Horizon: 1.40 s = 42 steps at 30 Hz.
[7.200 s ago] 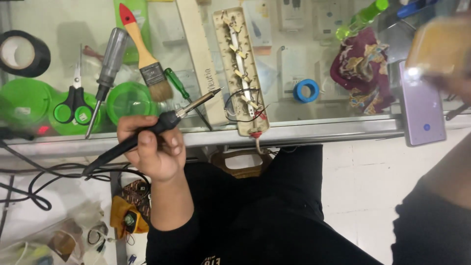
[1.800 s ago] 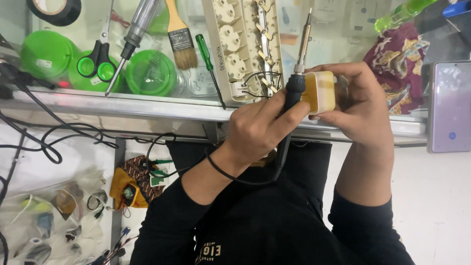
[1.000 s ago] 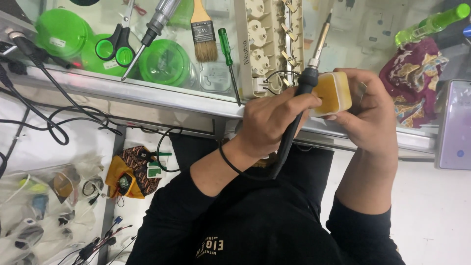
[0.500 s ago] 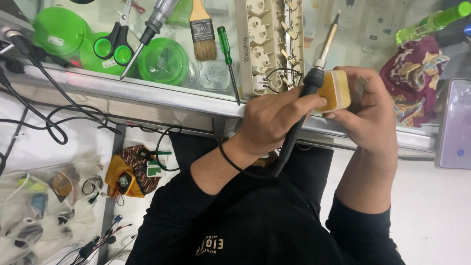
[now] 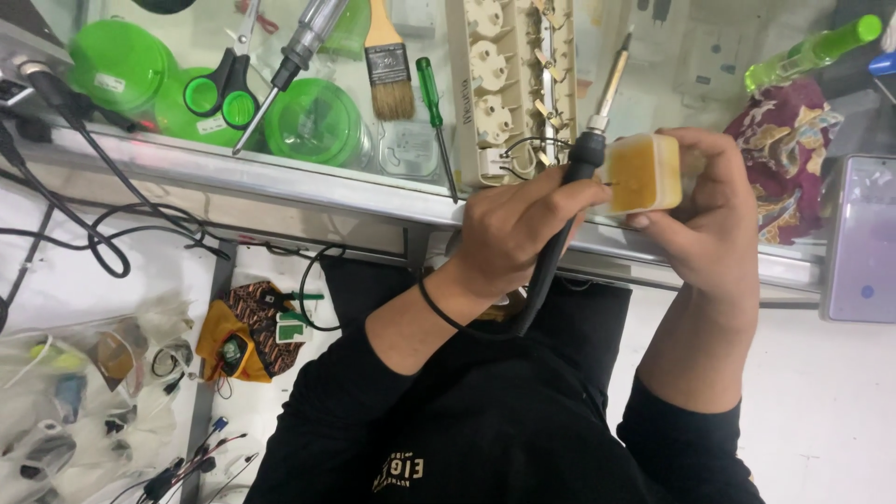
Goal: Soldering wires and assembling the internal components of a power strip
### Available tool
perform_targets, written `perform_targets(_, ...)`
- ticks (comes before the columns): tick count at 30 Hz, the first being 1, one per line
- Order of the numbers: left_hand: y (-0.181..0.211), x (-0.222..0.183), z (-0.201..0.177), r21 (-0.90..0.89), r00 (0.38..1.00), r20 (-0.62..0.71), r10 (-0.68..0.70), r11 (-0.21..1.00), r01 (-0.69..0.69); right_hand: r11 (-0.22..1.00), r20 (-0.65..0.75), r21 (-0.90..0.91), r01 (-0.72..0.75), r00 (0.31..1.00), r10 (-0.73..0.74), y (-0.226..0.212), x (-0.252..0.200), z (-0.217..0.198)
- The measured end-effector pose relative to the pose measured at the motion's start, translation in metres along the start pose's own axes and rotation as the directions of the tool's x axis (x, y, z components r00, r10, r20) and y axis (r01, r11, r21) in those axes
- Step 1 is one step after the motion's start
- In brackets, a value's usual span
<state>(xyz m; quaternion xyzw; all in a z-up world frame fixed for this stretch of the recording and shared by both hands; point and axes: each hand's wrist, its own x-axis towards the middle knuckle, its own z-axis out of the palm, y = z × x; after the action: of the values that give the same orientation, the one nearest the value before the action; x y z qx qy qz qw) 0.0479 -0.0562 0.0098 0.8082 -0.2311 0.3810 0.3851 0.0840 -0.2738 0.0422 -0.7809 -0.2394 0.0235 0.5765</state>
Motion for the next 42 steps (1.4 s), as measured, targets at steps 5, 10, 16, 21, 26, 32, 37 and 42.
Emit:
perform_targets(5, 0.003, 0.004, -0.003, -0.041, 1.0, -0.021, -0.014, 0.999, 0.013, 0.979, 0.014, -0.035, 0.203, 0.979, -0.203, 0.017, -0.012, -0.03)
perform_targets(10, 0.007, -0.001, -0.01, -0.031, 0.998, -0.063, 0.012, 0.999, -0.014, 0.996, -0.125, -0.028, 0.089, 0.988, -0.092, -0.016, -0.001, -0.043)
perform_targets(16, 0.011, -0.008, -0.023, -0.064, 0.997, -0.066, -0.032, 0.998, 0.028, 0.971, -0.121, -0.235, 0.036, 0.991, -0.066, -0.03, 0.046, -0.026)
perform_targets(21, 0.005, -0.013, -0.019, 0.077, 0.998, -0.058, 0.003, 0.997, 0.002, 0.839, -0.173, -0.519, -0.166, 0.981, 0.086, -0.022, 0.061, -0.013)
perform_targets(26, 0.003, -0.005, -0.022, 0.006, 0.999, 0.031, 0.042, 0.999, -0.042, 0.729, -0.172, -0.655, -0.2, 0.978, 0.115, -0.015, 0.06, -0.019)
perform_targets(32, 0.002, -0.001, -0.024, -0.048, 0.999, 0.026, 0.022, 0.999, -0.021, 0.739, -0.12, -0.658, -0.145, 0.989, 0.088, -0.011, 0.055, -0.023)
perform_targets(37, 0.007, -0.005, -0.045, -0.074, 0.995, -0.057, 0.081, 0.994, -0.085, 0.868, -0.202, -0.478, -0.132, 0.979, 0.038, -0.047, 0.007, -0.031)
perform_targets(42, 0.005, -0.014, -0.075, -0.797, 0.963, -0.125, -0.239, 0.602, 0.046, 0.954, -0.23, 0.031, -0.297, 0.927, 0.296, -0.031, -0.069, -0.053)
